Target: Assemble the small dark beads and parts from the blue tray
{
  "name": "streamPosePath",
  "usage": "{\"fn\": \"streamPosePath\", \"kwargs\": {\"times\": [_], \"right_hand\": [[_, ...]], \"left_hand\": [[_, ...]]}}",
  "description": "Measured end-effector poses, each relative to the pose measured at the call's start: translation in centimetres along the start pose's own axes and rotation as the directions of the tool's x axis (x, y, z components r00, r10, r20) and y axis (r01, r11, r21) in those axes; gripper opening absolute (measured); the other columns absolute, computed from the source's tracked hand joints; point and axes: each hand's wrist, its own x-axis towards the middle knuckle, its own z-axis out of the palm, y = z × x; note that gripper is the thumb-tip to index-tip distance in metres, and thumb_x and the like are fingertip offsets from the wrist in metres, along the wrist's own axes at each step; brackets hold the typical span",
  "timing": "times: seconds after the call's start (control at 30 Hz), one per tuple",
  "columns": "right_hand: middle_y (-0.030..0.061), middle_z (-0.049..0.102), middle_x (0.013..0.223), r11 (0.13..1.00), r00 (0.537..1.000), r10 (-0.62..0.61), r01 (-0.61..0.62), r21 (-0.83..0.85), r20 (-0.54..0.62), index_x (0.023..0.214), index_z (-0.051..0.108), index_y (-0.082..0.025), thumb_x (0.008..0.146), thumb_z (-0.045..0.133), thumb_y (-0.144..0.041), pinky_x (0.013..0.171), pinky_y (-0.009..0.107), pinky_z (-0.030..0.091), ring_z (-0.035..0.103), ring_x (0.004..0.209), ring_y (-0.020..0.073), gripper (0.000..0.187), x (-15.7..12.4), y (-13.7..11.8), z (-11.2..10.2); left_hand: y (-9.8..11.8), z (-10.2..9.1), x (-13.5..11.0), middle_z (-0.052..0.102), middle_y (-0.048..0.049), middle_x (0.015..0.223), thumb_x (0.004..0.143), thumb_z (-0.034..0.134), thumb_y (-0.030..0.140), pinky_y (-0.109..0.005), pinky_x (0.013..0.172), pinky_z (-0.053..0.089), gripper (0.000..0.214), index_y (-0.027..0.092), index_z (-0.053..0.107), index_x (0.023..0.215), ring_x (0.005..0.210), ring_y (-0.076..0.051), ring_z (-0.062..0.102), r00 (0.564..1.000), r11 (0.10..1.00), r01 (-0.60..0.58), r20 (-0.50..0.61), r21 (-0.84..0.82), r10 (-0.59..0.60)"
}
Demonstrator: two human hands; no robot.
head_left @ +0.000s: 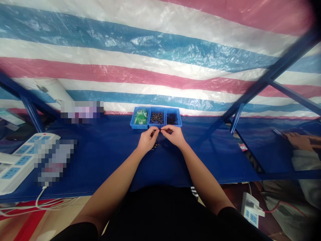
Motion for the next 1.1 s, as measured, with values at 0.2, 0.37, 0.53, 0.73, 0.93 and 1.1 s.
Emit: {"fn": "streamPosePath", "kwargs": {"times": [0.2,0.37,0.53,0.73,0.93,1.1], "right_hand": [[0.0056,0.074,0.086,1.000,1.000,0.006,-0.006,-0.005,0.008,0.091,0.073,-0.019,0.079,0.064,-0.034,0.063,0.029,0.053,0.066,0.068,0.0167,0.021,0.00,0.27,0.08],[0.0055,0.074,0.086,1.000,1.000,0.013,-0.013,-0.008,-0.001,0.090,0.073,-0.020,0.079,0.065,-0.034,0.063,0.029,0.053,0.066,0.068,0.0167,0.021,0.00,0.19,0.03],[0.0051,0.074,0.086,1.000,1.000,0.004,-0.004,0.011,0.006,0.093,0.072,-0.020,0.079,0.064,-0.033,0.063,0.029,0.053,0.066,0.068,0.0162,0.021,-0.02,0.04,-0.01],[0.0053,0.074,0.087,1.000,1.000,0.005,-0.005,0.003,-0.001,0.092,0.073,-0.020,0.079,0.065,-0.034,0.065,0.030,0.054,0.066,0.068,0.0166,0.021,-0.05,0.04,0.11],[0.0052,0.074,0.085,1.000,1.000,-0.006,0.006,-0.004,-0.004,0.092,0.073,-0.020,0.079,0.064,-0.035,0.063,0.029,0.054,0.065,0.066,0.0164,0.021,-0.04,0.07,0.01],[0.0050,0.074,0.085,1.000,1.000,0.004,-0.004,-0.004,0.011,0.093,0.073,-0.020,0.079,0.064,-0.035,0.064,0.030,0.055,0.065,0.066,0.0164,0.022,-0.10,0.00,-0.05]], "left_hand": [[0.03,0.06,-0.05,0.058,0.0033,0.066,0.093,0.046,0.040,-0.022,0.060,0.040,0.024,0.021,0.059,0.098,0.057,-0.010,0.052,1.000,1.000,0.014,-0.013,-0.012,-0.015],[-0.11,0.19,-0.03,0.056,0.0039,0.062,0.092,0.048,0.041,-0.022,0.057,0.039,0.025,0.021,0.060,0.100,0.053,-0.010,0.050,0.999,1.000,0.009,-0.030,-0.006,-0.010],[0.02,0.04,0.00,0.059,0.0029,0.067,0.093,0.045,0.041,-0.023,0.060,0.041,0.024,0.021,0.059,0.095,0.057,-0.011,0.053,1.000,1.000,0.014,-0.015,-0.010,-0.014],[-0.12,-0.01,-0.06,0.060,0.0027,0.067,0.093,0.045,0.043,-0.023,0.061,0.042,0.026,0.021,0.059,0.096,0.059,-0.012,0.055,0.999,1.000,0.030,-0.021,-0.004,-0.030],[-0.16,0.05,-0.08,0.058,0.0036,0.064,0.092,0.047,0.040,-0.023,0.059,0.042,0.025,0.021,0.058,0.104,0.056,-0.011,0.054,1.000,1.000,0.003,-0.014,-0.028,-0.003],[-0.23,0.07,-0.02,0.060,0.0022,0.066,0.093,0.046,0.042,-0.023,0.060,0.043,0.026,0.020,0.059,0.096,0.057,-0.012,0.056,1.000,1.000,0.016,-0.008,-0.017,-0.016]]}}
